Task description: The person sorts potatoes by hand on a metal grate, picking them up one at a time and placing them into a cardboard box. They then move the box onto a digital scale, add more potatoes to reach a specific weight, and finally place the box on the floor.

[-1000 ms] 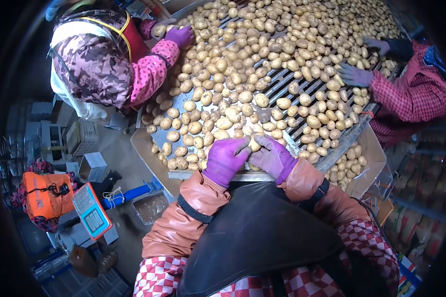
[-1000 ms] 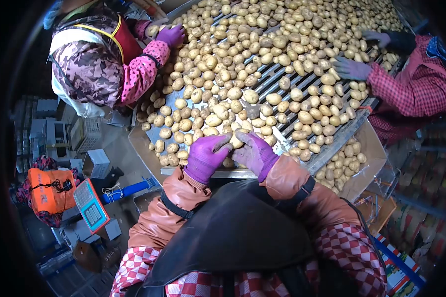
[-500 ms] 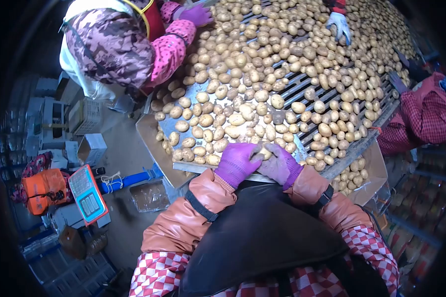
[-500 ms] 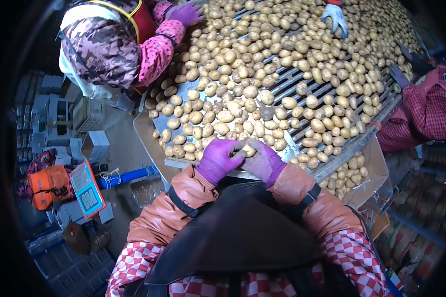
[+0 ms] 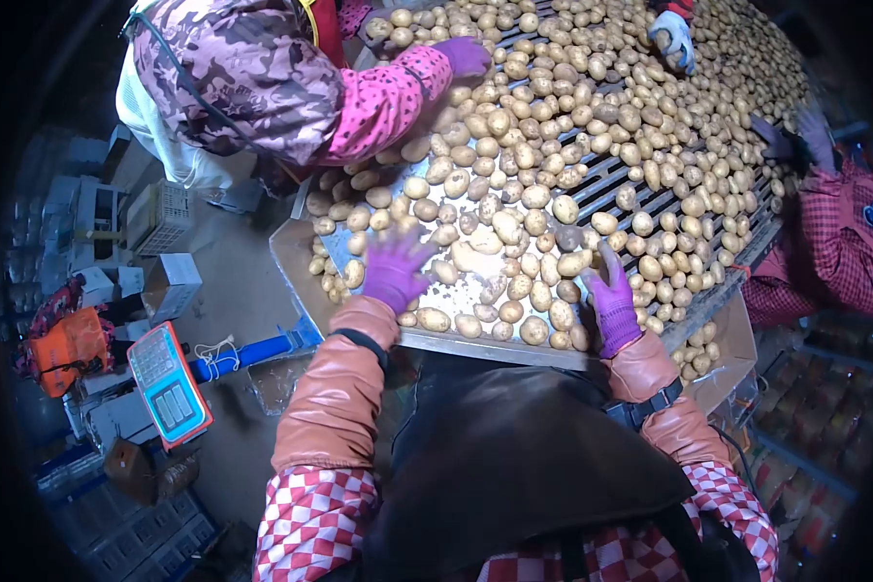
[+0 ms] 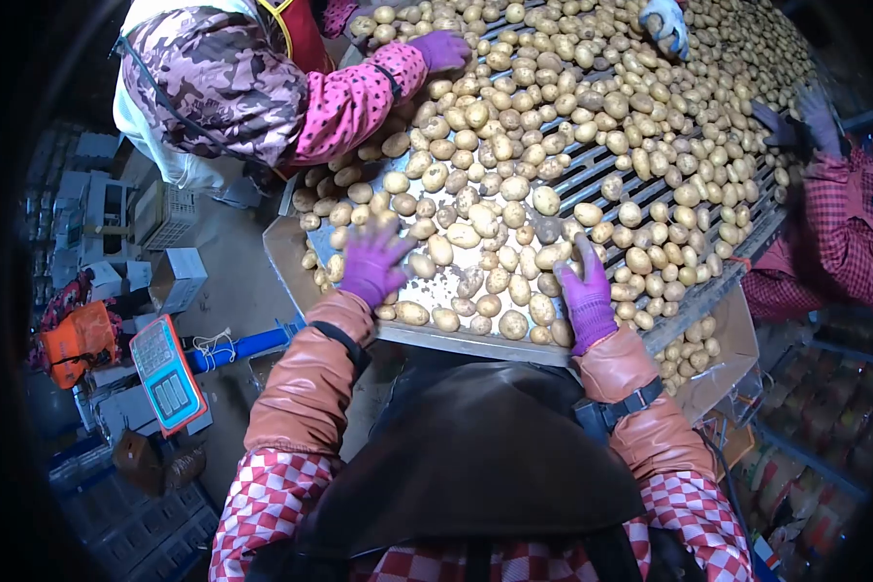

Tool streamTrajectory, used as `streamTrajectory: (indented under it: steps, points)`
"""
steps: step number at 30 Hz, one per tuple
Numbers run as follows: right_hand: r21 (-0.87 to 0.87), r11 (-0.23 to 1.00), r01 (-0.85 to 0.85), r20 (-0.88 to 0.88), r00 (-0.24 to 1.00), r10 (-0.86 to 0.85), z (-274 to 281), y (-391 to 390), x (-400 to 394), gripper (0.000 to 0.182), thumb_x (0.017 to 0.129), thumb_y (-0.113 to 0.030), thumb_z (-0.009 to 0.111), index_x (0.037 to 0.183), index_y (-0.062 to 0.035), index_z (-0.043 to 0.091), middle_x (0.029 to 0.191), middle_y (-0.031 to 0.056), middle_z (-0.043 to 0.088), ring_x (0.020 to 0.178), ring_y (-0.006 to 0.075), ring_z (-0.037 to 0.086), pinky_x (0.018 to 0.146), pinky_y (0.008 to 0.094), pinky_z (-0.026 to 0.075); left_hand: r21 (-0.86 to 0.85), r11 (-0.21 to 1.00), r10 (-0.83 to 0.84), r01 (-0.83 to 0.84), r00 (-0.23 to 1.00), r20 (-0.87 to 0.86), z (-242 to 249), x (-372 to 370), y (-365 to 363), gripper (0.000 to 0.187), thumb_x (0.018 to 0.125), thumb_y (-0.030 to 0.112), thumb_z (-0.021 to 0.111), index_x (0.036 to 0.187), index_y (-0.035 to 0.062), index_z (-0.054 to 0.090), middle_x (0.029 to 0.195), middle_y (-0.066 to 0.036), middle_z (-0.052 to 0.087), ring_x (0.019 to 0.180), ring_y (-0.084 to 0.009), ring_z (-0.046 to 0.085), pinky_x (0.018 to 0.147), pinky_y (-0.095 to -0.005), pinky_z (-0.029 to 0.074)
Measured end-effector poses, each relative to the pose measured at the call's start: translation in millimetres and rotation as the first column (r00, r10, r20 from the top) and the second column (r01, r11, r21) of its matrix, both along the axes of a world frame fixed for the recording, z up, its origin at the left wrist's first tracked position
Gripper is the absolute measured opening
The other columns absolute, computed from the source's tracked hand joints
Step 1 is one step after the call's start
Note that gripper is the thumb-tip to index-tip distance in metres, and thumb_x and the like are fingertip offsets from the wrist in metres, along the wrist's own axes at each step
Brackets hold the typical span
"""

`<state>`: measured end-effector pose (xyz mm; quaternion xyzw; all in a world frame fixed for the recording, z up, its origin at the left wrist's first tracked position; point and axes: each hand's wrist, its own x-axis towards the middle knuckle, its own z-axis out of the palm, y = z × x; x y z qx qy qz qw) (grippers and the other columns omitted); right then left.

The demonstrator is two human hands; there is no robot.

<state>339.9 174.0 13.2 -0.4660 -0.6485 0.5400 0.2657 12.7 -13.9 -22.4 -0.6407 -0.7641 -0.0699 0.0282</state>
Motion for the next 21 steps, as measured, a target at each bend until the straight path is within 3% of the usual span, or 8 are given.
streamTrajectory:
  steps: [5,6,9,10,12,14,15,21]
  points:
    - [0.191,0.979,-0.074,0.100,0.993,0.056,11.4,-3.3,1.9,0.053,0.086,-0.011,0.065,0.135,-0.0005,0.048,0.129,0.0179,0.054,0.125,0.0285,0.049,0.106,0.0378,0.038,0.044,0.927,0.372,-0.372,0.928,0.006,-16.2,-15.9,3.8,0.053,0.075,0.032,0.067,0.125,0.0183,0.057,0.136,-0.016,0.048,0.124,-0.0385,0.043,0.099,-0.0583,0.031]
    - [0.247,0.964,-0.099,0.135,0.989,0.067,7.6,-4.2,6.3,0.053,0.086,-0.011,0.065,0.135,-0.0005,0.049,0.129,0.0177,0.054,0.125,0.0287,0.049,0.106,0.0381,0.038,0.188,0.918,0.334,-0.349,0.936,0.108,-15.2,1.1,10.4,0.054,0.072,0.030,0.069,0.124,0.0157,0.057,0.133,-0.016,0.050,0.120,-0.0385,0.045,0.098,-0.0562,0.032]
    - [0.448,0.860,-0.242,0.340,0.936,0.086,1.9,-10.1,18.3,0.054,0.081,-0.014,0.070,0.131,-0.0043,0.054,0.132,0.0203,0.053,0.124,0.0342,0.050,0.106,0.0421,0.039,-0.130,0.989,-0.004,0.075,0.879,0.477,-12.8,61.7,40.2,0.061,0.071,0.034,0.072,0.126,0.0156,0.054,0.131,-0.015,0.051,0.127,-0.0353,0.042,0.104,-0.0581,0.029]
    - [0.488,0.817,-0.306,0.425,0.901,0.083,2.5,-13.6,21.8,0.054,0.079,-0.014,0.071,0.130,-0.0054,0.055,0.133,0.0208,0.052,0.124,0.0354,0.050,0.106,0.0430,0.039,0.097,0.961,-0.275,0.258,0.910,0.309,-4.5,78.1,42.6,0.060,0.075,0.038,0.070,0.128,0.0178,0.053,0.133,-0.011,0.051,0.133,-0.0325,0.038,0.108,-0.0611,0.023]
    - [0.505,0.792,-0.343,0.502,0.863,0.053,1.0,-20.5,23.7,0.057,0.075,-0.019,0.074,0.129,-0.0096,0.057,0.135,0.0210,0.051,0.124,0.0384,0.048,0.107,0.0459,0.037,0.132,0.887,-0.461,0.442,0.843,0.278,-13.6,66.3,63.6,0.060,0.077,0.043,0.067,0.130,0.0198,0.052,0.136,-0.008,0.051,0.135,-0.0321,0.036,0.110,-0.0625,0.018]
    - [0.505,0.765,-0.399,0.574,0.817,0.047,3.0,-25.3,22.8,0.059,0.074,-0.021,0.075,0.129,-0.0107,0.057,0.135,0.0203,0.051,0.124,0.0386,0.048,0.106,0.0465,0.037,-0.087,0.938,-0.281,0.336,0.882,0.379,9.9,35.7,74.7,0.061,0.077,0.046,0.066,0.131,0.0199,0.053,0.138,-0.006,0.050,0.136,-0.0321,0.034,0.112,-0.0620,0.015]
    - [0.480,0.787,-0.388,0.584,0.811,0.043,0.4,-27.7,24.3,0.062,0.072,-0.025,0.076,0.130,-0.0118,0.057,0.134,0.0209,0.051,0.124,0.0394,0.047,0.105,0.0472,0.037,-0.075,0.977,-0.169,0.201,0.938,0.303,-1.6,26.8,76.5,0.061,0.077,0.050,0.065,0.129,0.0192,0.055,0.139,-0.006,0.049,0.136,-0.0327,0.033,0.112,-0.0601,0.015]
    - [0.382,0.877,-0.293,0.567,0.823,0.029,7.5,-62.8,-2.3,0.068,0.072,-0.020,0.074,0.132,-0.0023,0.050,0.117,0.0239,0.059,0.111,0.0404,0.056,0.095,0.0451,0.045,0.011,0.998,-0.055,0.054,0.951,0.305,16.5,4.8,30.6,0.057,0.075,0.039,0.065,0.127,0.0153,0.057,0.142,-0.016,0.043,0.131,-0.0408,0.037,0.111,-0.0558,0.022]
